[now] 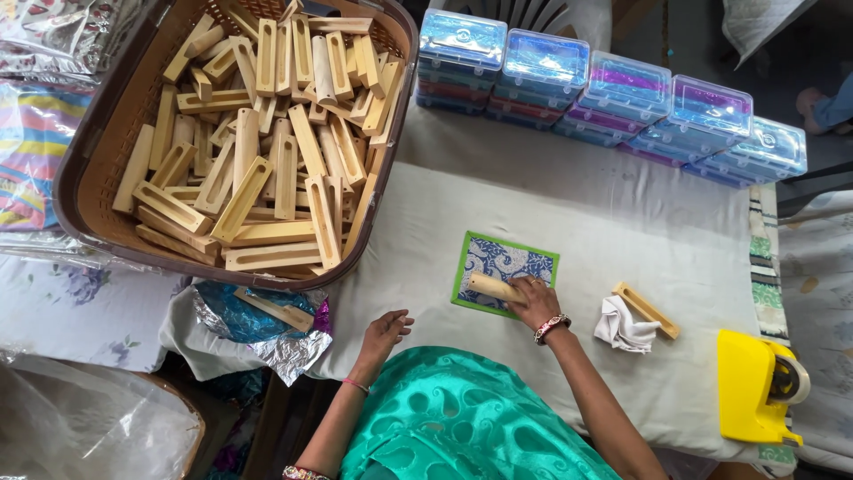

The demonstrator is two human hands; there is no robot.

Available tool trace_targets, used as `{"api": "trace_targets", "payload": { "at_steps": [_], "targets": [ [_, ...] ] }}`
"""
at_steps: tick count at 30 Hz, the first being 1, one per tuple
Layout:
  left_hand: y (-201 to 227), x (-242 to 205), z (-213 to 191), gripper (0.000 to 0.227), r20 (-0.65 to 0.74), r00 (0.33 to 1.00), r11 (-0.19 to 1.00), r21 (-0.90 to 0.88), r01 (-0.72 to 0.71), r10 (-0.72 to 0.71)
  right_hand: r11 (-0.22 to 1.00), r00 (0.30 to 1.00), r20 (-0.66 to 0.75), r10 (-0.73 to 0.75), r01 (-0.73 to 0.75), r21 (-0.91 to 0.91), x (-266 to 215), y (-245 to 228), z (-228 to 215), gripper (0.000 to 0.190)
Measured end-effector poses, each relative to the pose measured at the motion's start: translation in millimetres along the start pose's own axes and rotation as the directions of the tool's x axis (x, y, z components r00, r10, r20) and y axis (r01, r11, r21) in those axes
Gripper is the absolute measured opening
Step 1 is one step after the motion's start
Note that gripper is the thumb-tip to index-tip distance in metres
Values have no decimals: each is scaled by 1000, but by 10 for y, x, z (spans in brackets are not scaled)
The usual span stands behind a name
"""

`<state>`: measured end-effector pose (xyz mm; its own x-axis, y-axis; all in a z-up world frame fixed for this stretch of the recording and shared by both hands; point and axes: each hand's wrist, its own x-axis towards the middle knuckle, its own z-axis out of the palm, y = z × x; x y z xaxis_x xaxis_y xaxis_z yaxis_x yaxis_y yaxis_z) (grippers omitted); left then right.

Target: The recorder is wrapping small wooden pieces in blue foil and placing them into wooden holders or boxes.

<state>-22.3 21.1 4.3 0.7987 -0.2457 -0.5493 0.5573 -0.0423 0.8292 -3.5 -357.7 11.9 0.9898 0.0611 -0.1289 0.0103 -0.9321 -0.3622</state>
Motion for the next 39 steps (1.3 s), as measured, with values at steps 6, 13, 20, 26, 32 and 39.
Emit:
{"api": "trace_targets", "payload": {
  "at_steps": [6, 13, 20, 26, 32, 39],
  "targets": [
    [-60, 13, -19, 49, -14, 1000, 1000, -6, 0, 0, 999, 997, -69, -21, 19, -26, -2, 13, 117, 49],
    [-34, -23, -31, 47, -35, 999, 1000, -13, 13, -13, 1000, 994, -106, 3, -4, -4, -55, 9, 162, 48],
    [-75, 0, -38, 46, -24, 1000, 1000, -20, 1, -2, 996, 995, -58, 83, -84, -26, -80, -22, 132, 62],
    [-34, -53, -153, 47, -42, 999, 1000, -24, -7, 6, 994, 995, -36, 98, -99, -38, -72, -5, 119, 67],
    [-17, -130, -290, 47, -84, 996, 999, -30, -34, 31, 995, 996, -40, 82, -84, -50, -42, -20, 102, 70],
    [12, -222, -368, 46, -128, 990, 992, -103, -66, 53, 997, 987, -155, -38, 27, -71, -17, -18, 111, 70]
  ]
}}
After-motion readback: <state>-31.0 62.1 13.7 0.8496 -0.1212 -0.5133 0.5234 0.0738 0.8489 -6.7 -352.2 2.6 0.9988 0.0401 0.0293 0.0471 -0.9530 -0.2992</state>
